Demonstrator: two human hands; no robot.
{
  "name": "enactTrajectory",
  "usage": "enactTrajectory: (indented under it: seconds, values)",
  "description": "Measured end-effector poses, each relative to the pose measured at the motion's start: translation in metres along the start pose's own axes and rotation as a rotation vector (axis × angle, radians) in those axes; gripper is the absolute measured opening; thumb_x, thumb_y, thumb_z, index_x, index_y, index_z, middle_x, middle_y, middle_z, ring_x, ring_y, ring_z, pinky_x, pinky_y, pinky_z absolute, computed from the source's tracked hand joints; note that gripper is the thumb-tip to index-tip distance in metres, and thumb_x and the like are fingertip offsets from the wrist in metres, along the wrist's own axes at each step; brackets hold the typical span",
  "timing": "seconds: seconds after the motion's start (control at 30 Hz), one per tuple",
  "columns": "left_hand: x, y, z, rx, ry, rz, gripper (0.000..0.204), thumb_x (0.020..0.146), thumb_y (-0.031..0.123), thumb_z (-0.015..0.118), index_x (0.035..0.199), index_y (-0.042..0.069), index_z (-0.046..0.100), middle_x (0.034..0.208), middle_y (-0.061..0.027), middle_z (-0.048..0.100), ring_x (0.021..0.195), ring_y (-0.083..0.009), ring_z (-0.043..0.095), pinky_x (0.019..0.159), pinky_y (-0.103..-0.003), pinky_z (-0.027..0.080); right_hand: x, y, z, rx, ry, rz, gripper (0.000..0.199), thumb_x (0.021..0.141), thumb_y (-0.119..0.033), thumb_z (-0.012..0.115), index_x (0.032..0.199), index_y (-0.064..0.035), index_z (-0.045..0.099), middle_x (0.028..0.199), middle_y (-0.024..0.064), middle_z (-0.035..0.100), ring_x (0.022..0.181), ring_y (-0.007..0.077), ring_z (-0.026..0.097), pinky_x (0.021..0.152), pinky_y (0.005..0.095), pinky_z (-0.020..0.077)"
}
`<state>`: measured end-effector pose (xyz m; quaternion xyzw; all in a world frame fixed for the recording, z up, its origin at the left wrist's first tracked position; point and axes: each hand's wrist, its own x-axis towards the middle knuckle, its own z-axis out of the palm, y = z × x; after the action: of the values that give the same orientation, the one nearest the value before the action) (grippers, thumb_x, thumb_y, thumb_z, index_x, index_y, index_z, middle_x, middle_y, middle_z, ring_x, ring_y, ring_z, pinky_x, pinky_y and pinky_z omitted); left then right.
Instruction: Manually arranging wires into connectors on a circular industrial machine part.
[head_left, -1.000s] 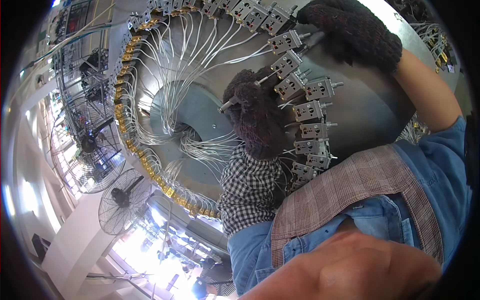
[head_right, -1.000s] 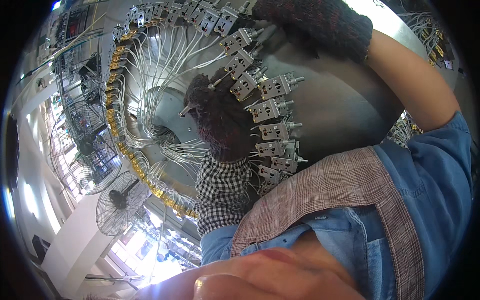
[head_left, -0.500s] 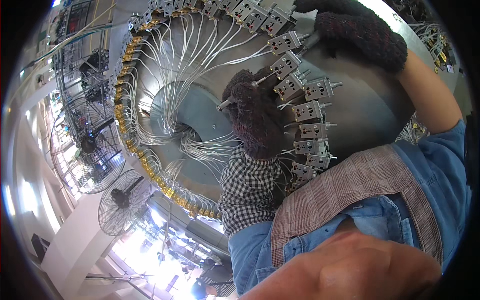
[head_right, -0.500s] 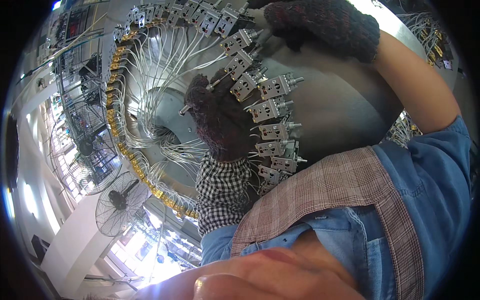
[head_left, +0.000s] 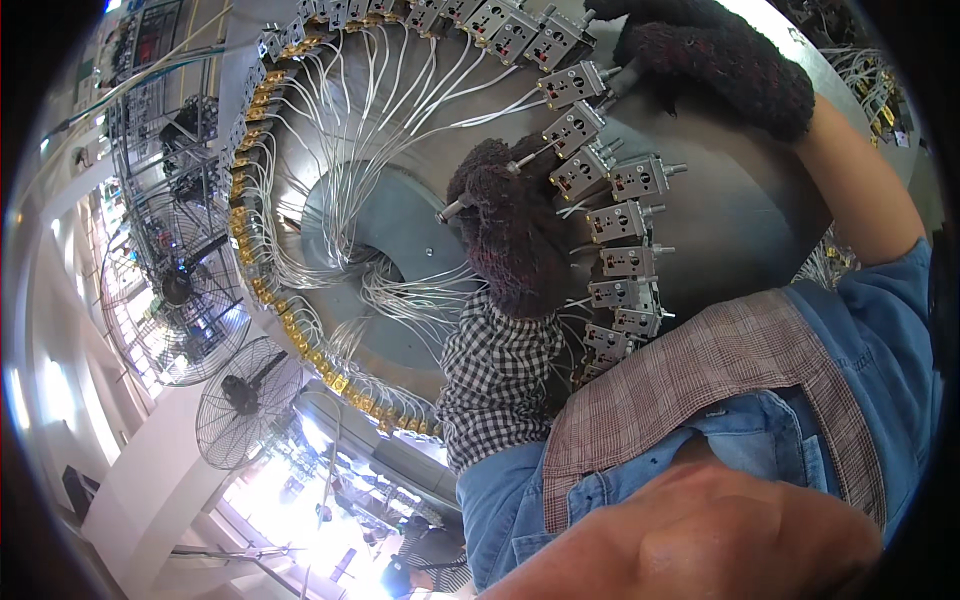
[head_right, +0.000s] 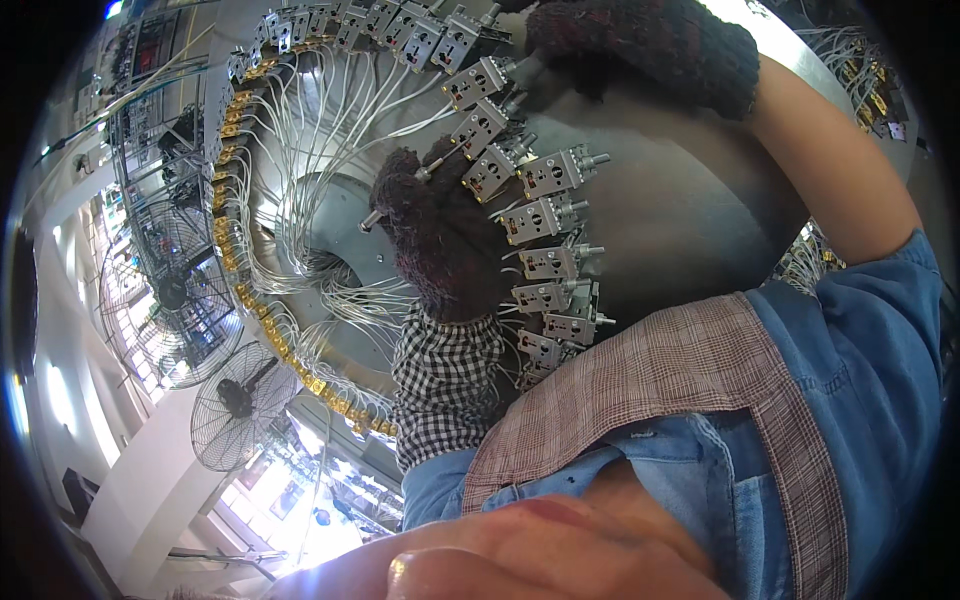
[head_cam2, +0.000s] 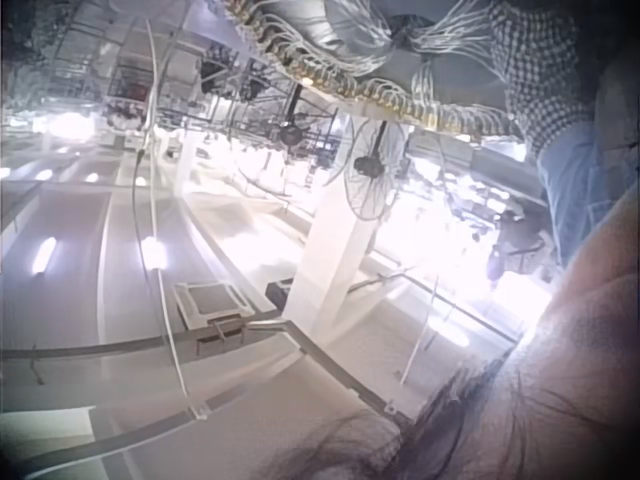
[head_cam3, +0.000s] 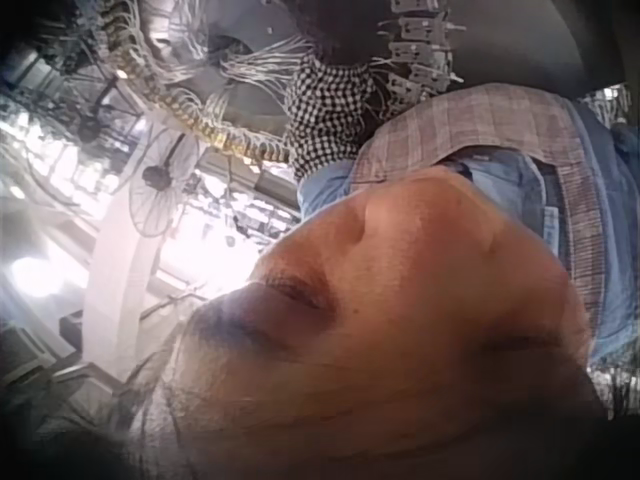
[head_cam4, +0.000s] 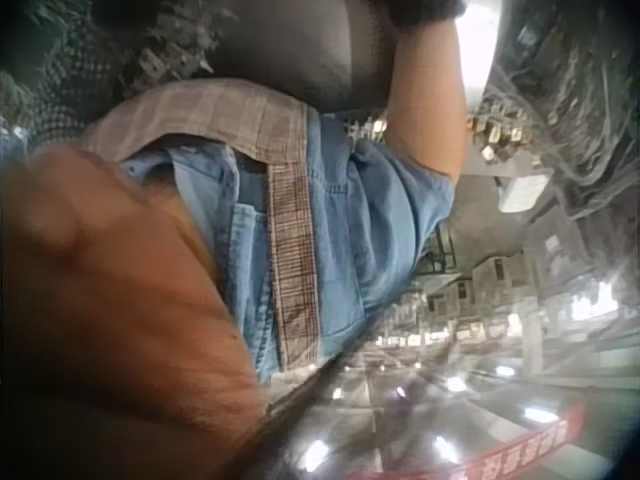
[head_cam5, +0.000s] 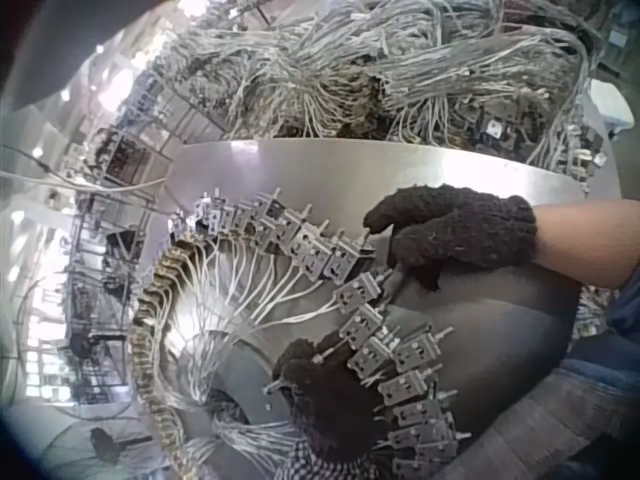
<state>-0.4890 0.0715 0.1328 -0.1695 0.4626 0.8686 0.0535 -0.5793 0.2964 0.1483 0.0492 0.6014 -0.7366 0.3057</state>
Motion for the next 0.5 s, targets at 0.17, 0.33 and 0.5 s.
enactTrajectory:
  seconds: [0.17,0.33,0.5]
  values:
    - [-0.001,0.002,0.006,-0.084,0.036,-0.057,0.038,0.094,0.032,0.05,0.119,0.005,0.041,0.114,-0.0181,0.051,0.105,-0.0332,0.056,0.075,-0.05,0.056,0.005,-0.004,0.002,-0.125,0.034,-0.033,0.04,0.087,-0.015,0.06,0.123,-0.0005,0.05,0.088,0.0104,0.064,0.067,0.0147,0.061,0.062,0.0287,0.0514]
    - [0.001,-0.005,-0.003,0.069,0.042,0.021,0.045,0.093,0.042,0.049,0.116,0.004,0.043,0.111,-0.0178,0.054,0.095,-0.0291,0.06,0.072,-0.044,0.057,0.006,-0.001,0.004,-0.178,0.119,0.009,0.03,0.088,-0.026,0.059,0.11,-0.0047,0.061,0.081,0.0042,0.064,0.057,0.0093,0.056,0.047,0.0239,0.0458]
    - [0.001,0.007,-0.004,0.248,-0.012,-0.099,0.041,0.091,0.032,0.053,0.123,0.012,0.037,0.121,-0.0169,0.049,0.105,-0.0302,0.055,0.072,-0.046,0.057,0.004,-0.017,0.013,-0.245,0.172,0.184,0.028,0.089,-0.03,0.057,0.102,-0.0077,0.065,0.076,0.0029,0.063,0.05,0.0086,0.053,0.043,0.0226,0.0424]
